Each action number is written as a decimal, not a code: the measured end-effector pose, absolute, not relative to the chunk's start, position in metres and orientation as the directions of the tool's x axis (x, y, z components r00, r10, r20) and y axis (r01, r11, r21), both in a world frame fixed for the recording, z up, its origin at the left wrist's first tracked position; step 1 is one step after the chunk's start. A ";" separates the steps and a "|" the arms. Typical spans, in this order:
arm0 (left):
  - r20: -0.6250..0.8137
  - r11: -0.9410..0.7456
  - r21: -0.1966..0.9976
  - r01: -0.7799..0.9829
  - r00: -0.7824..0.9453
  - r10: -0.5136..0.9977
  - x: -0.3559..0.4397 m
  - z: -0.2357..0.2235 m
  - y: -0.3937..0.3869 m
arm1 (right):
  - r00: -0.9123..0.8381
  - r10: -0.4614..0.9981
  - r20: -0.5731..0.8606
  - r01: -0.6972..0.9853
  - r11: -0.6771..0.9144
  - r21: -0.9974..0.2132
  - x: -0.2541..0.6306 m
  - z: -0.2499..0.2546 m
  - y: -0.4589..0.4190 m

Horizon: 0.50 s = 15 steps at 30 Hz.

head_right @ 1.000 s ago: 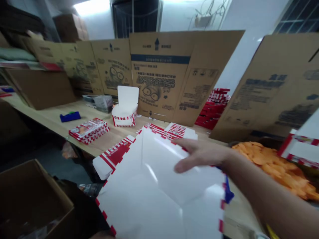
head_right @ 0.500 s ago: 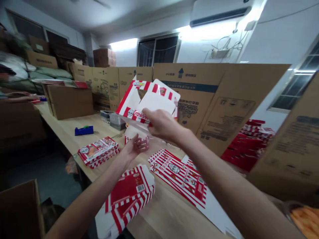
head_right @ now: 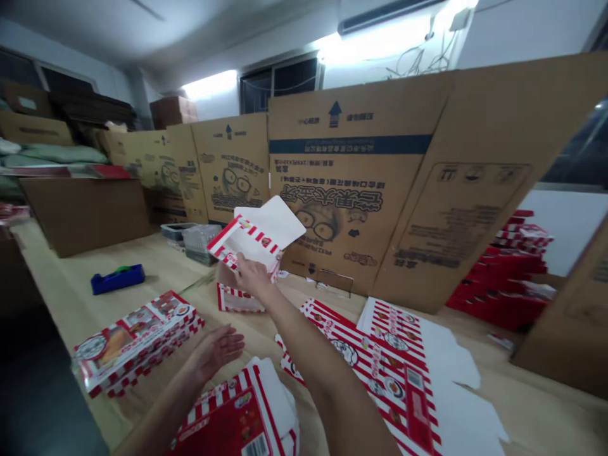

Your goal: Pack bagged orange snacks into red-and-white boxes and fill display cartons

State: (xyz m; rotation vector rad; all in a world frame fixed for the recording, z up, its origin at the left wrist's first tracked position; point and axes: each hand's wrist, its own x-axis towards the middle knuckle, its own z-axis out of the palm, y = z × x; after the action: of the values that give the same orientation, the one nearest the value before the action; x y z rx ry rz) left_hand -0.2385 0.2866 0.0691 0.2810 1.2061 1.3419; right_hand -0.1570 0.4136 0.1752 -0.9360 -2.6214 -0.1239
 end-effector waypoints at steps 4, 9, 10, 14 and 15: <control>-0.406 0.250 0.867 -0.431 -0.320 0.856 -0.234 0.059 0.287 | -0.639 0.527 0.560 0.499 0.838 -0.220 -0.119 0.149 0.396; 0.083 0.009 0.906 0.424 -0.196 0.977 -0.199 0.038 0.291 | -0.224 0.879 0.421 0.736 0.436 -0.518 0.014 0.106 0.384; 0.139 -0.073 0.802 0.593 -0.066 0.988 -0.186 0.035 0.292 | -0.087 0.957 0.277 0.815 0.229 -0.533 0.051 0.097 0.383; 0.013 -0.375 0.366 0.852 0.399 0.917 -0.121 0.028 0.302 | 0.276 0.961 0.022 0.862 -0.237 -0.449 0.194 0.071 0.379; -0.061 -0.419 0.305 0.855 0.457 0.888 -0.106 0.027 0.304 | 0.333 0.943 -0.018 0.855 -0.310 -0.416 0.221 0.066 0.376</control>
State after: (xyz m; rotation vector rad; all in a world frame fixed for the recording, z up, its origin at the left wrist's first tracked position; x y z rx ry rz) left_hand -0.1055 0.3038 0.0267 2.4181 1.4910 0.1575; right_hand 0.2214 0.3758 0.0661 -2.2713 -1.6005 0.3701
